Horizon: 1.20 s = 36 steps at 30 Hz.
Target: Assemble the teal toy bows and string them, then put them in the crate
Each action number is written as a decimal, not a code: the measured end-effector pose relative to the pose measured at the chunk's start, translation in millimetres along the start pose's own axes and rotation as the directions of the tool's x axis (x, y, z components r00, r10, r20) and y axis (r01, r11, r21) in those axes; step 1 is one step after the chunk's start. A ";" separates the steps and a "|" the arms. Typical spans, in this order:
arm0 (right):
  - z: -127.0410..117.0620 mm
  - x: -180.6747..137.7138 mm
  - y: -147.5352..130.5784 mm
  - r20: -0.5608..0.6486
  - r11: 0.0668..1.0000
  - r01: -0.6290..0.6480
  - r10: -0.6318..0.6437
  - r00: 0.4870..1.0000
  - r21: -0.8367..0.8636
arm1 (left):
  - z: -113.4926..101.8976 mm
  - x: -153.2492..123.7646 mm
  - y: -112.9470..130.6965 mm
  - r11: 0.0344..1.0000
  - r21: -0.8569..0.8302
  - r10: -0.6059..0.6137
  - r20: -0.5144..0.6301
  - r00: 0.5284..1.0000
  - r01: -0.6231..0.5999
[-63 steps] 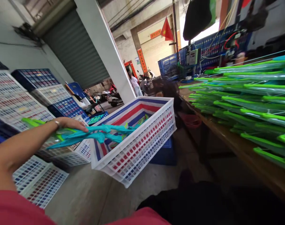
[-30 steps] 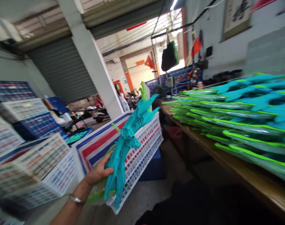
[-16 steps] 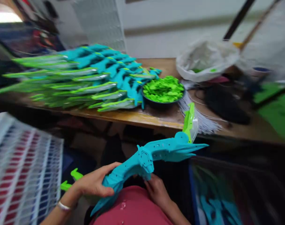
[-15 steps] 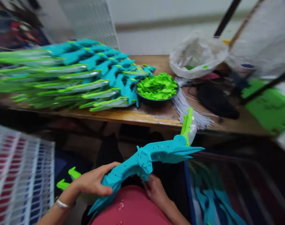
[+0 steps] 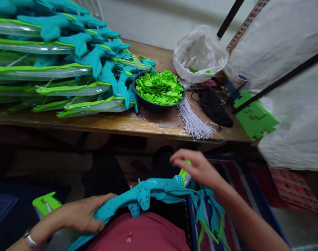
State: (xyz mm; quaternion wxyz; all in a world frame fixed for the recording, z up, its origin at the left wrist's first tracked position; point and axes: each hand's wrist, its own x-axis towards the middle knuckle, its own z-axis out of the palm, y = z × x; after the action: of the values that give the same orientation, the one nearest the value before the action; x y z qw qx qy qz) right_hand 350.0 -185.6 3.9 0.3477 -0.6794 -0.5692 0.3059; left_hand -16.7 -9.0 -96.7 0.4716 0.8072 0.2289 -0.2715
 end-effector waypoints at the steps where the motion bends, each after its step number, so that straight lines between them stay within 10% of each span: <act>1: -16.0 28.8 -0.1 -0.096 0.996 0.026 -0.034 0.995 -0.084 | 2.1 1.1 5.6 1.000 0.010 -0.029 0.014 0.999 0.029; 5: -59.9 149.6 6.4 -0.403 0.894 -0.115 -0.078 0.912 -0.433 | 10.8 3.8 23.7 0.988 0.130 -0.076 -0.034 0.996 0.080; 13: -69.1 264.0 19.5 -0.347 0.708 -0.326 0.121 0.930 -0.627 | 34.1 36.2 44.8 0.997 0.064 0.056 -0.254 0.966 -0.041; 18: -72.5 274.4 20.9 -0.273 0.630 -0.336 0.200 0.941 -0.700 | 32.5 69.2 37.8 0.986 -0.168 -0.073 -0.320 0.945 0.019; 27: -68.6 252.5 28.9 -0.291 0.720 -0.163 -0.057 0.955 -0.674 | -7.8 70.8 48.9 0.940 -0.335 -0.018 -0.212 0.977 -0.055; 32: -59.9 227.7 23.1 -0.484 0.822 0.022 -0.356 0.799 -0.569 | -7.1 51.8 64.2 0.816 -0.577 -0.058 -0.110 0.992 -0.016; 36: -43.5 204.0 21.7 -0.594 0.951 0.166 -0.294 0.749 -0.261 | -6.0 32.9 73.4 0.786 -0.615 0.040 -0.043 0.998 -0.058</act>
State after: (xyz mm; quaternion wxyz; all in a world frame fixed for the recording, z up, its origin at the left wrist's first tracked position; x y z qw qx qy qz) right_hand 431.0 7.8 6.9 0.4850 -0.6964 -0.5275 -0.0390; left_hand 55.2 -33.0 -69.0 0.7126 0.6187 0.2902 -0.1587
